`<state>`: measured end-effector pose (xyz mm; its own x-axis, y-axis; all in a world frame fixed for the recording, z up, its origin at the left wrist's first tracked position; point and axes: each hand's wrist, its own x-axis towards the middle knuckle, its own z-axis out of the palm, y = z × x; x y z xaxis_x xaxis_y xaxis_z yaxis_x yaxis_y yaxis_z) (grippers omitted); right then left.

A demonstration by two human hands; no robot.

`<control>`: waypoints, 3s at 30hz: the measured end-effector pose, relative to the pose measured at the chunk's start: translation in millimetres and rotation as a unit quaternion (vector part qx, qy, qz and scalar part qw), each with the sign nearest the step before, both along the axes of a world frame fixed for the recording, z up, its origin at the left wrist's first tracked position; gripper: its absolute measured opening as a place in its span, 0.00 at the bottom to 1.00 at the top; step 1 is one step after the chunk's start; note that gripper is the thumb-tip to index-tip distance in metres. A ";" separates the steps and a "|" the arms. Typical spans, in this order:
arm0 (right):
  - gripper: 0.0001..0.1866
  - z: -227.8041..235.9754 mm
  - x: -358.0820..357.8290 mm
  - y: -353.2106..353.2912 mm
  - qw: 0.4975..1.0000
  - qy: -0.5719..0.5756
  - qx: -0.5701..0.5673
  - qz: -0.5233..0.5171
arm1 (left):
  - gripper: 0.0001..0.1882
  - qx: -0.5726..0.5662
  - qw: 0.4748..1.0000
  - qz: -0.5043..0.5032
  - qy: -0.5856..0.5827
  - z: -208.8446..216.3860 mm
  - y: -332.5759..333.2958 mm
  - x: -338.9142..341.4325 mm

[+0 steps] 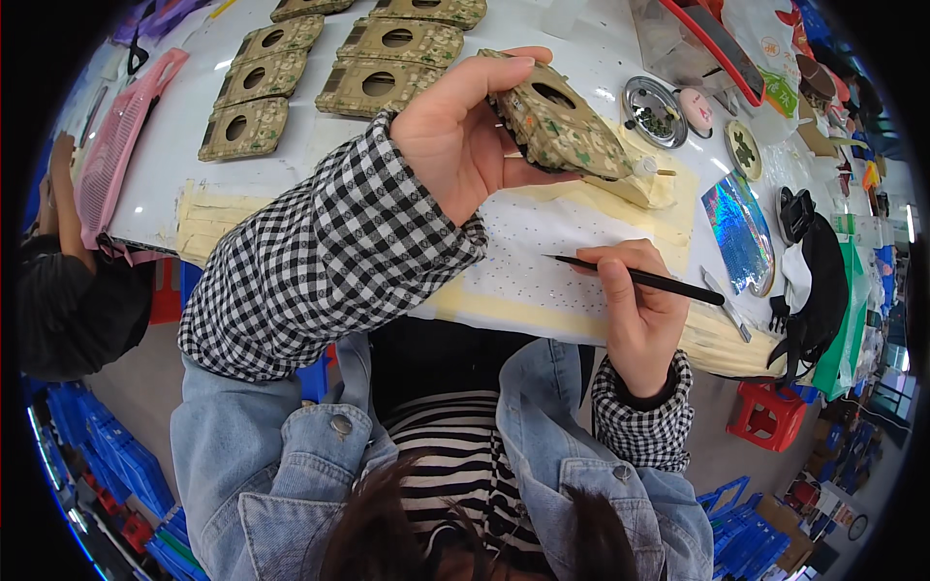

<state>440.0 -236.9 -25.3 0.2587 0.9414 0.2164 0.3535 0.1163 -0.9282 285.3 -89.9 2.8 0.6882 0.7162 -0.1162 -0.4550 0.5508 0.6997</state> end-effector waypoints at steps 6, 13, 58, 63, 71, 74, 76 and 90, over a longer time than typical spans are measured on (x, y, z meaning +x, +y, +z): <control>0.07 2.5 2.4 -1.6 1.000 0.013 0.005 0.003 | 0.24 0.001 1.000 0.003 -0.007 -1.2 0.3 -0.9; 0.13 30.4 6.9 -1.6 0.986 0.058 0.133 -0.079 | 0.22 0.042 0.999 0.030 0.013 -0.6 -1.7 2.0; 0.16 49.4 -5.8 27.6 0.978 -0.073 0.186 -0.063 | 0.27 0.055 0.998 -0.033 0.027 3.9 -6.9 2.9; 0.16 48.9 -5.6 28.4 0.979 -0.071 0.184 -0.058 | 0.27 0.053 0.998 -0.028 0.029 4.2 -7.3 2.8; 0.16 50.1 -7.6 27.3 0.978 -0.073 0.182 -0.070 | 0.27 0.054 0.998 -0.033 0.027 3.7 -7.1 3.0; 0.15 49.8 -7.7 27.9 0.978 -0.073 0.181 -0.069 | 0.29 0.030 0.999 -0.032 -0.006 2.5 -4.0 2.4; 0.15 49.8 -7.3 28.1 0.979 -0.073 0.181 -0.066 | 0.30 0.028 0.999 -0.031 -0.008 2.6 -3.8 2.3; 0.16 48.0 -7.3 28.6 0.975 -0.065 0.204 -0.066 | 0.30 0.017 0.999 -0.039 -0.014 1.6 -2.6 1.5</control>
<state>432.7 -208.3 22.7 0.3169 0.7305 0.6050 0.5020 0.4120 -0.7604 286.9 -92.5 4.4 0.7452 0.6628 -0.0733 -0.4302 0.5617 0.7067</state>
